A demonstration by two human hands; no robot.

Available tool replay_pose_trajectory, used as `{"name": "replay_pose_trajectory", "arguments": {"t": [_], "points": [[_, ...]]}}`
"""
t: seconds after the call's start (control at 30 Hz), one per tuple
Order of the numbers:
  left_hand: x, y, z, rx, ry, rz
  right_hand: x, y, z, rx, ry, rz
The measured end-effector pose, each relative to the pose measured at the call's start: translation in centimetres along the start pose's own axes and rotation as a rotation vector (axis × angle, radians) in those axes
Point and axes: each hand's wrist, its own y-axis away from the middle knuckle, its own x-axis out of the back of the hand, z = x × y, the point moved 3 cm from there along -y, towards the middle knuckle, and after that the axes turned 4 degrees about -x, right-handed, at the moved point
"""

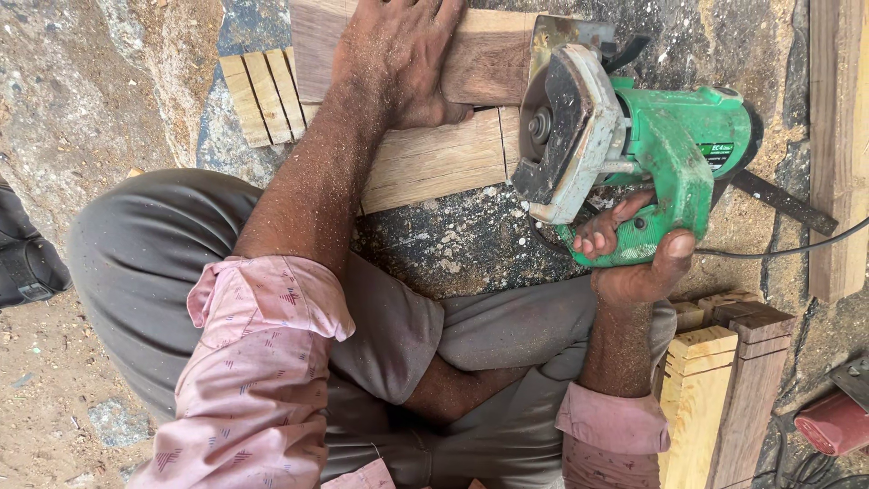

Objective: The person uses a green handheld power saw to cut multiple rectangular wooden planks into smaller pieces. The person holds each plank with one hand and guides the saw with the other, stacking the cut pieces on the ground.

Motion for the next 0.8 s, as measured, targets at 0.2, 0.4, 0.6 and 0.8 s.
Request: {"name": "replay_pose_trajectory", "arguments": {"t": [0.2, 0.4, 0.6, 0.8], "points": [[0.28, -0.01, 0.13, 0.015, 0.002, -0.024, 0.08, -0.06, 0.08, -0.007, -0.018, 0.014], [0.08, 0.01, -0.02, -0.008, -0.053, 0.042, 0.06, -0.42, 0.27, -0.008, -0.025, 0.01], [-0.47, -0.27, -0.09, -0.019, -0.186, 0.054, 0.05, -0.89, 0.15, -0.024, -0.048, -0.008], [-0.24, -0.3, -0.21, -0.014, -0.185, 0.018, -0.46, -0.8, -0.23, -0.004, -0.004, 0.007]]}}
